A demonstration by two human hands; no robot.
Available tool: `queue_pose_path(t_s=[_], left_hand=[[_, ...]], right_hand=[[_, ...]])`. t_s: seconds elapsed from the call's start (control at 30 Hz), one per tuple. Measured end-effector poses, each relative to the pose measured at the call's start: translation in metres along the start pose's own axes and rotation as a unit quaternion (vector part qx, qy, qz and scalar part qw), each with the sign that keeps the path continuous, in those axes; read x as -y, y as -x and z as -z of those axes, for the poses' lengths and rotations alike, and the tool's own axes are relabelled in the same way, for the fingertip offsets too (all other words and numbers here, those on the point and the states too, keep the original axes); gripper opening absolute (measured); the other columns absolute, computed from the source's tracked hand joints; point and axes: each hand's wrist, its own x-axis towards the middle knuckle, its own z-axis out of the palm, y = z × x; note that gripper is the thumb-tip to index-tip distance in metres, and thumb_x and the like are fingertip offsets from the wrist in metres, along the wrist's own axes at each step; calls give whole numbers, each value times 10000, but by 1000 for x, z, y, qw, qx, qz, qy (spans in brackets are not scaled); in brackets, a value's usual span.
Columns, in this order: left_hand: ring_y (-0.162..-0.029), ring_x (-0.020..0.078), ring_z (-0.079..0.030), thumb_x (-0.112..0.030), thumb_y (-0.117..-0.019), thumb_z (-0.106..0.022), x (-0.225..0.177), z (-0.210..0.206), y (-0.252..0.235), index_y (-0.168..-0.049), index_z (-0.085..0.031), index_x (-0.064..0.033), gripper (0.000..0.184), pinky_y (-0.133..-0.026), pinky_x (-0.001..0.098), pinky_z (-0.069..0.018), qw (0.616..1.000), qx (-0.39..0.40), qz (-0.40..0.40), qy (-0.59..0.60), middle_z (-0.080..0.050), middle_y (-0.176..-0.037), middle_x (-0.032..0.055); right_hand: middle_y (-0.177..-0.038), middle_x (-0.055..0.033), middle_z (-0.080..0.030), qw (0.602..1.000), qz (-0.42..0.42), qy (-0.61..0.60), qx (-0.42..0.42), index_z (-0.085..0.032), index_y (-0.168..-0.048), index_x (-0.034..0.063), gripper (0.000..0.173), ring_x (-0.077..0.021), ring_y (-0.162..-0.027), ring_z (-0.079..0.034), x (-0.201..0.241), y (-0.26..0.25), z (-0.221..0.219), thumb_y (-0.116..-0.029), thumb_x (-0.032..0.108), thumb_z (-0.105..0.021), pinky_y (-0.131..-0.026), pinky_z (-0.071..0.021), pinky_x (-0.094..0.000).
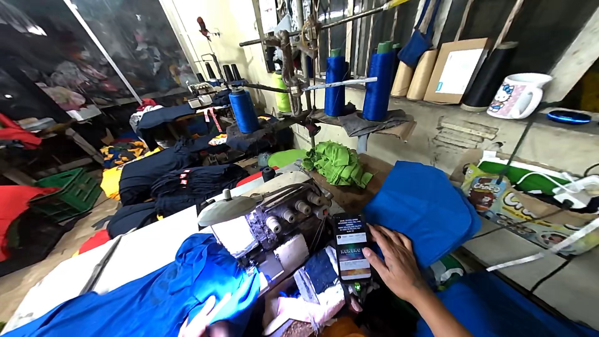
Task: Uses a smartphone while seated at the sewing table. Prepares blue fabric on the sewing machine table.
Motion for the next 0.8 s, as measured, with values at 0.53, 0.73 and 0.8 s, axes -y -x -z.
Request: queue_pose_path(t_s=[0.53, 0.73, 0.8], left_hand=[[-1094, 194, -689, -68, -1016, -541, -3, 0, -1, -1165, -669, 76, 244, -953, 309, -560, 1000, 7, 1, -3, -711, -1156, 183], [-1100, 199, -692, -35, -1007, -541, -1, 1, 0, -1155, -657, 79, 220, -945, 316, -571, 1000, 4, 7, 12, -709, -1171, 181], [-1117, 202, -688, -32, -1004, -543, 0, 1, 0, -1146, -659, 80, 215, -970, 330, -563, 1000, 3, 3, 15, -714, -1166, 177]], right_hand=[[-1409, -45, -644, 1000, -6, -5, 5, -591, -1459, 152, 690, -262, -1392, -516, 3, 0, 3, -1064, 582, -221, -1179, -262, -597], [-1379, -24, -663, 1000, -7, 24, -8, -609, -1435, 139, 699, -256, -1360, -543, 5, -1, -1, -955, 632, -490, -1172, -292, -589], [-1373, -16, -665, 1000, -11, 11, -7, -596, -1448, 143, 707, -247, -1355, -547, 4, -2, -1, -950, 634, -492, -1174, -285, -595]])
